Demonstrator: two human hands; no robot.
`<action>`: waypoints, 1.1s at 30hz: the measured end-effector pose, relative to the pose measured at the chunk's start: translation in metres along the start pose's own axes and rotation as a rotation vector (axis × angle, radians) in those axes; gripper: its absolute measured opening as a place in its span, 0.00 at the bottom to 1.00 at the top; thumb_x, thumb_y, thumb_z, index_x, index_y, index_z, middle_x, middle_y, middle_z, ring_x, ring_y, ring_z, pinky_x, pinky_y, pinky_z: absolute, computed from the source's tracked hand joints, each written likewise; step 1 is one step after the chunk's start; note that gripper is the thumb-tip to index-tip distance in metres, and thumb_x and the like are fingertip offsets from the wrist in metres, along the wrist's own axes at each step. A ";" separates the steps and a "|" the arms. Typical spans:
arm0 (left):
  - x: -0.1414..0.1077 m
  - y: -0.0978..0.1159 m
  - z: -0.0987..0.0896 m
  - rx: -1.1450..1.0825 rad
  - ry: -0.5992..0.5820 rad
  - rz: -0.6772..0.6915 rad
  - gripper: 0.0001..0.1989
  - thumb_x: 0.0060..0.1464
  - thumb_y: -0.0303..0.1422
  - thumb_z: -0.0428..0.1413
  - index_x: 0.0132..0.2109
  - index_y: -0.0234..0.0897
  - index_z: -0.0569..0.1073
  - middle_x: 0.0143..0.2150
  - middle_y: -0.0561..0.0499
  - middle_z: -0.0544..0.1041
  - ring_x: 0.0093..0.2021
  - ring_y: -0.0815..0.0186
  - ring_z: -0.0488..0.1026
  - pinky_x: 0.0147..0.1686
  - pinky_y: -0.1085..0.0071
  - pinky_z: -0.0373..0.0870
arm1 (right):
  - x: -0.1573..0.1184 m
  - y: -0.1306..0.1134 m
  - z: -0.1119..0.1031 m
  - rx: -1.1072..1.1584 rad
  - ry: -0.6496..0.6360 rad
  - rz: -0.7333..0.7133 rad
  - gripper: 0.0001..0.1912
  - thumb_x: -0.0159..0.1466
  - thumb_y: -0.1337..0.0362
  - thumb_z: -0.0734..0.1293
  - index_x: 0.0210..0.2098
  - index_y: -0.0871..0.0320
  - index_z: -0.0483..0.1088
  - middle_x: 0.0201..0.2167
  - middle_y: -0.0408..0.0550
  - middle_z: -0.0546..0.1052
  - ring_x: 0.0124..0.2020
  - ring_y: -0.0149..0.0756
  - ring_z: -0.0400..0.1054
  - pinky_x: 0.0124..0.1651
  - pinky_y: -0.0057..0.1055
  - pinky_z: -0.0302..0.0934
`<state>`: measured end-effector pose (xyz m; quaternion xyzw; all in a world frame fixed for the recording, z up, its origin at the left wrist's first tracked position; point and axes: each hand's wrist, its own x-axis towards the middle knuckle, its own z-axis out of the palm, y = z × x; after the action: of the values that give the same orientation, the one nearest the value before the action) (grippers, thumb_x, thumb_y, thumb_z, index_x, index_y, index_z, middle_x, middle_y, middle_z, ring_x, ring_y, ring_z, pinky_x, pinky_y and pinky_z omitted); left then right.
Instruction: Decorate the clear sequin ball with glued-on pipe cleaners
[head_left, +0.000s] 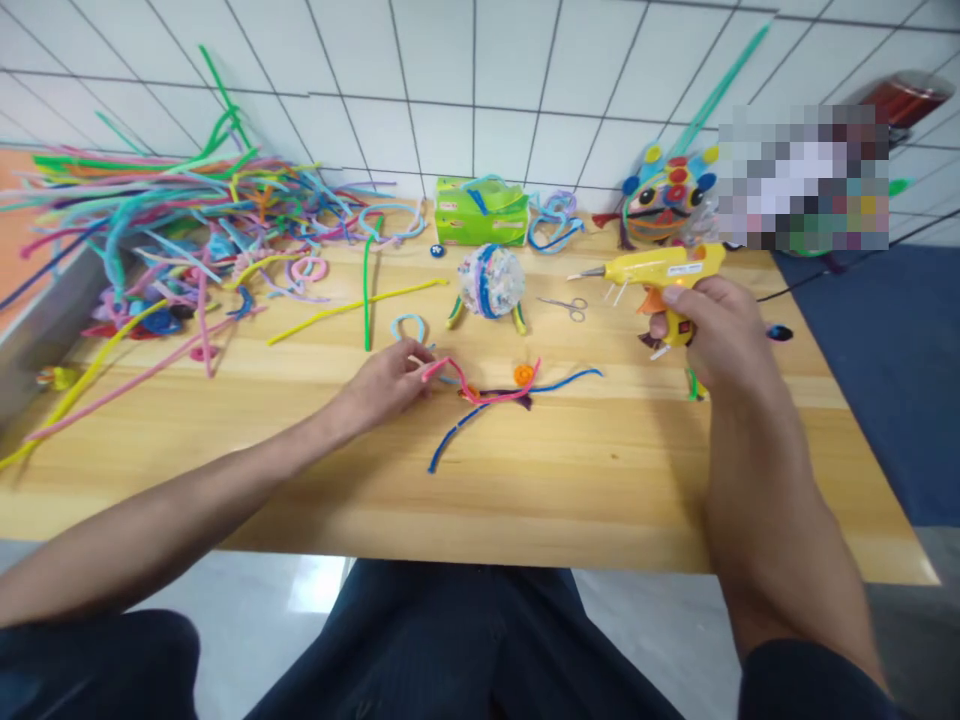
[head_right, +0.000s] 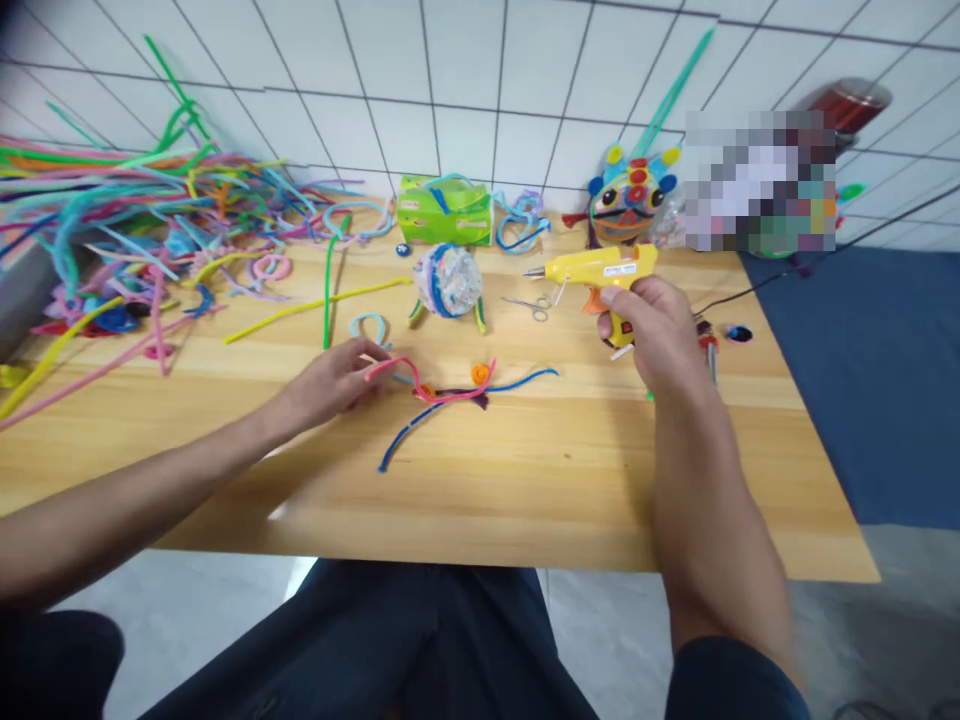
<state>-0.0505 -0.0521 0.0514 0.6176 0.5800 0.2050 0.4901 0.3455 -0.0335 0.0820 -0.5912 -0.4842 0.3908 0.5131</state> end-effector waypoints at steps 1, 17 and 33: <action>-0.008 -0.004 0.001 0.095 0.084 0.130 0.13 0.64 0.41 0.62 0.49 0.37 0.73 0.30 0.52 0.80 0.23 0.70 0.71 0.23 0.75 0.65 | 0.000 0.000 0.001 -0.006 -0.009 0.001 0.13 0.55 0.55 0.79 0.26 0.56 0.75 0.17 0.42 0.73 0.19 0.29 0.64 0.23 0.28 0.54; 0.014 -0.013 0.045 0.882 -0.035 0.749 0.13 0.75 0.34 0.52 0.52 0.35 0.81 0.50 0.40 0.83 0.47 0.57 0.82 0.48 0.62 0.78 | -0.004 0.002 0.017 -0.086 -0.051 0.006 0.08 0.54 0.58 0.75 0.26 0.56 0.77 0.17 0.43 0.74 0.20 0.30 0.61 0.27 0.33 0.47; -0.010 0.015 0.016 -0.004 0.091 0.627 0.09 0.67 0.37 0.62 0.46 0.39 0.86 0.46 0.47 0.89 0.45 0.63 0.85 0.51 0.67 0.79 | -0.004 0.003 0.015 -0.035 -0.032 0.000 0.11 0.52 0.56 0.77 0.27 0.55 0.76 0.18 0.42 0.73 0.19 0.30 0.61 0.27 0.33 0.48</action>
<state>-0.0320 -0.0652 0.0604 0.7555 0.3824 0.3747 0.3775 0.3310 -0.0337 0.0764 -0.5940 -0.4992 0.3916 0.4947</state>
